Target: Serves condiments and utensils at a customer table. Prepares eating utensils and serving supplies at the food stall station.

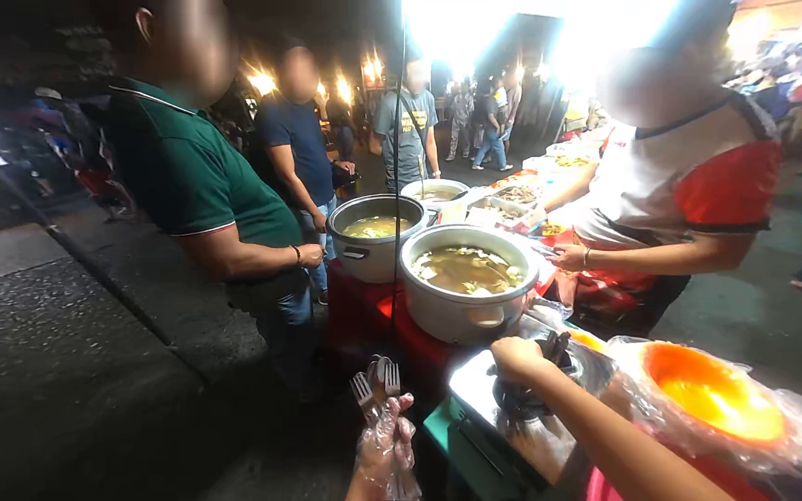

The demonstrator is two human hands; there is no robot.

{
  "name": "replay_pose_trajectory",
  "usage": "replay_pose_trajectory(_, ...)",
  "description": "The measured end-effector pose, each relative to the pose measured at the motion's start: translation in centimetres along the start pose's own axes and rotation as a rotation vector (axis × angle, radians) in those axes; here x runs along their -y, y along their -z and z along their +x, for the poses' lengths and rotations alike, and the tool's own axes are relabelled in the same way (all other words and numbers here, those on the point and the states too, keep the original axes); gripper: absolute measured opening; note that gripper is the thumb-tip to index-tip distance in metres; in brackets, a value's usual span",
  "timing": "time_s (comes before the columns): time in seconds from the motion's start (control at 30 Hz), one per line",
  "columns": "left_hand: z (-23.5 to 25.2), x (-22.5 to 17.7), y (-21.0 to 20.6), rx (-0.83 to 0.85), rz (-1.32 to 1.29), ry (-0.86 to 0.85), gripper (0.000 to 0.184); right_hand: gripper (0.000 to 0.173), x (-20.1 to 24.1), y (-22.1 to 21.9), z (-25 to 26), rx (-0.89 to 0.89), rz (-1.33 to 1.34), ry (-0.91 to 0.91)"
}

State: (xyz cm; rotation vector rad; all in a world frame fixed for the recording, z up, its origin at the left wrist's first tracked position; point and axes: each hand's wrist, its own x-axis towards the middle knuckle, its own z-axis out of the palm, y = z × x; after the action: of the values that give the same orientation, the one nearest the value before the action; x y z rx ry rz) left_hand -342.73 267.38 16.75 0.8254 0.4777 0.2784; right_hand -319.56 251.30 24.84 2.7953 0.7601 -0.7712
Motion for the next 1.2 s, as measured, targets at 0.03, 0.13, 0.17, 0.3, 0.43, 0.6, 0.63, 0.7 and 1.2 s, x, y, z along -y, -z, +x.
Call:
replay_pose_trajectory(0.03, 0.1, 0.2, -0.1, 0.011, 0.000, -0.001, 0.038, 0.054, 0.7, 0.1, -0.4, -0.067, 0.105, 0.099)
replay_pose_trajectory(0.13, 0.2, 0.7, -0.9, 0.021, 0.041, 0.002, 0.037, 0.055, 4.4, -2.3, -0.6, -0.073, 0.616, 0.419)
replay_pose_trajectory(0.17, 0.1, 0.8, -1.5, -0.003, 0.070, 0.007, 0.036, 0.050, 5.9, -3.7, -0.5, -0.052, 0.793, 0.471)
replay_pose_trajectory(0.3, 0.0, 1.0, -3.4, -0.135, 0.155, 0.008, 0.037, 0.025, 9.4, -6.9, -0.6, -0.137, 1.171, 0.451)
replay_pose_trajectory(0.43, 0.5, 1.2, -4.3, -0.260, 0.127, -0.018, 0.039, 0.027, 9.9, -7.0, -0.8, -0.375, 1.032, 0.395)
replay_pose_trajectory(0.6, 1.0, 1.3, -4.5, -0.329, 0.131, -0.111, 0.043, 0.029, 10.4, -8.1, -2.0, -0.091, 1.121, 0.561)
replay_pose_trajectory(0.63, 1.1, 1.4, -4.3, -0.331, 0.145, -0.121, 0.047, 0.033, 10.4, -8.4, -2.3, -0.070, 1.117, 0.596)
replay_pose_trajectory(0.7, 1.1, 1.5, -4.0, -0.324, 0.185, -0.143, 0.056, 0.036, 10.3, -9.2, -2.6, -0.103, 1.054, 0.635)
replay_pose_trajectory(1.2, 0.7, -0.7, -5.3, -0.247, -0.207, -0.383, 0.052, 0.022, 13.5, -9.9, -5.6, -0.861, 0.750, 0.620)
